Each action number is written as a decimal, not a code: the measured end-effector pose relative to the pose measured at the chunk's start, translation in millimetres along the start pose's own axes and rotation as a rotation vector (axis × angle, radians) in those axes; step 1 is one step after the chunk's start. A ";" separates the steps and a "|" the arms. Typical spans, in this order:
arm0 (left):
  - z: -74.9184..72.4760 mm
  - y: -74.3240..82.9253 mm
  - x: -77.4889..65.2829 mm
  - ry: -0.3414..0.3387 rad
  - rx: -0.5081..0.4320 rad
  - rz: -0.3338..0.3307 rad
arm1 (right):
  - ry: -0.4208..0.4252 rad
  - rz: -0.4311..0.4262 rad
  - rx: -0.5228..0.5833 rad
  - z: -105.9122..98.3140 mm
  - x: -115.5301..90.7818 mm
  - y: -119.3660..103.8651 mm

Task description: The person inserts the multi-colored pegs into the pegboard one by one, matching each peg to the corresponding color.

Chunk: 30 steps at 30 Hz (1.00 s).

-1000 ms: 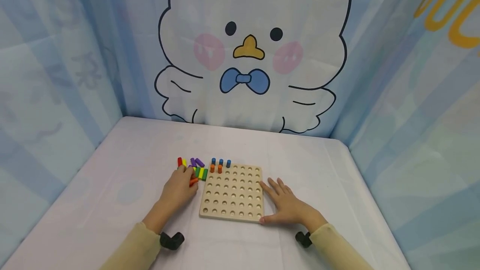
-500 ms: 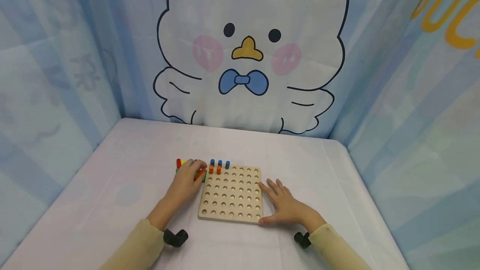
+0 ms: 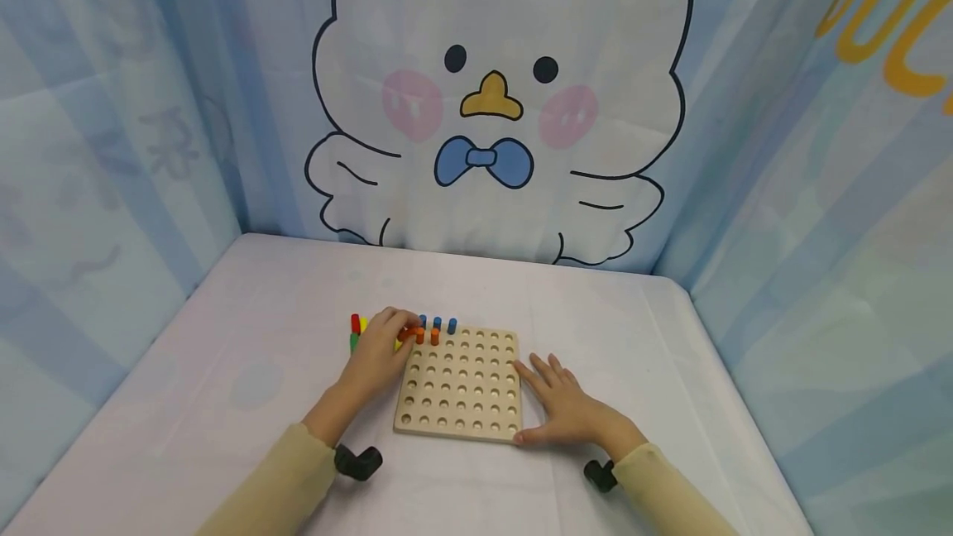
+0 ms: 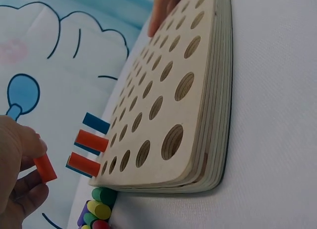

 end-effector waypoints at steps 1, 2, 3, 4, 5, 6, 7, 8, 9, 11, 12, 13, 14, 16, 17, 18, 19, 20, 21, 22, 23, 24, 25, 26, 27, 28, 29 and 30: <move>0.0 0.8 0.5 -0.002 -0.006 0.006 | 0.000 0.000 0.000 0.3 0.2 0.2; 0.1 1.3 0.8 -0.004 -0.011 0.010 | -0.001 0.000 0.001 0.6 0.3 0.5; 0.5 1.9 1.2 -0.007 -0.017 0.013 | -0.002 0.001 0.004 0.9 0.4 0.8; 0.4 3.0 1.3 -0.010 -0.024 0.017 | -0.004 0.001 0.004 1.3 0.5 1.0; 0.6 3.9 1.6 -0.013 -0.031 0.018 | -0.005 0.001 0.005 1.8 0.6 1.4; 0.8 4.6 2.0 -0.016 -0.036 0.018 | -0.007 0.001 0.006 2.2 0.6 1.7; 1.3 5.4 2.6 -0.018 -0.039 0.019 | -0.008 0.001 0.005 2.6 0.8 2.1; 1.8 6.0 3.4 -0.019 -0.038 0.019 | -0.008 0.001 0.007 2.8 0.7 2.3; 2.2 6.9 4.1 -0.020 -0.037 0.022 | -0.008 0.001 0.006 3.0 0.9 2.5; 2.8 8.7 5.8 -0.020 -0.028 0.025 | -0.008 0.002 0.007 3.0 0.9 2.7; 3.0 9.4 6.7 -0.020 -0.026 0.028 | -0.008 0.002 0.007 2.9 0.9 2.7; 3.2 10.2 7.5 -0.019 -0.024 0.030 | -0.008 0.003 0.007 2.8 1.2 2.6; 3.4 10.8 8.2 -0.019 -0.024 0.031 | -0.007 0.002 0.007 2.6 1.1 2.5; 3.5 11.7 9.3 -0.020 -0.030 0.028 | -0.007 0.001 0.006 2.2 1.0 2.0; 3.9 11.8 9.8 -0.020 -0.034 0.024 | -0.006 0.001 0.005 2.0 0.9 1.9; 4.5 11.6 10.2 -0.019 -0.036 0.023 | -0.005 0.000 0.002 1.9 0.9 1.8; 5.1 11.4 10.8 -0.017 -0.035 0.022 | -0.003 0.000 -0.002 1.8 0.7 1.7; 5.6 11.4 11.5 -0.015 -0.033 0.024 | -0.001 -0.002 -0.004 1.5 0.5 1.7; 6.2 11.3 12.3 -0.010 -0.031 0.024 | 0.001 -0.001 -0.008 1.4 0.3 1.7; 6.8 11.3 13.1 -0.005 -0.028 0.024 | 0.003 -0.001 -0.011 1.4 0.3 1.8; 7.3 11.4 13.8 0.000 -0.027 0.022 | 0.005 -0.001 -0.010 1.2 0.2 1.8; 7.6 12.0 14.6 0.008 -0.027 0.021 | 0.007 -0.001 -0.011 1.1 0.2 1.8; 7.9 12.8 15.2 0.015 -0.026 0.015 | 0.008 -0.002 -0.008 0.9 0.1 1.5; 8.3 13.8 15.6 0.023 -0.030 0.010 | 0.007 -0.002 -0.006 0.9 0.2 1.5; 9.0 14.6 15.7 0.030 -0.038 0.003 | 0.005 0.000 -0.006 1.1 0.2 1.6; 9.6 15.6 15.9 0.035 -0.045 -0.001 | 0.004 0.000 -0.005 1.1 0.2 1.5; 10.5 16.5 16.1 0.040 -0.052 -0.004 | 0.003 0.000 -0.003 1.0 0.1 1.4; 11.6 17.3 16.4 0.044 -0.056 -0.005 | 0.004 -0.002 -0.002 1.1 -0.1 1.4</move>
Point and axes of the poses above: each hand's wrist, its own x-axis towards the middle knuckle, its own z-axis out of the palm, y = z × x, the point moved 2 cm from there along x, towards the middle knuckle, and after that the axes turned 5 degrees about -y, right-handed, at the moved point
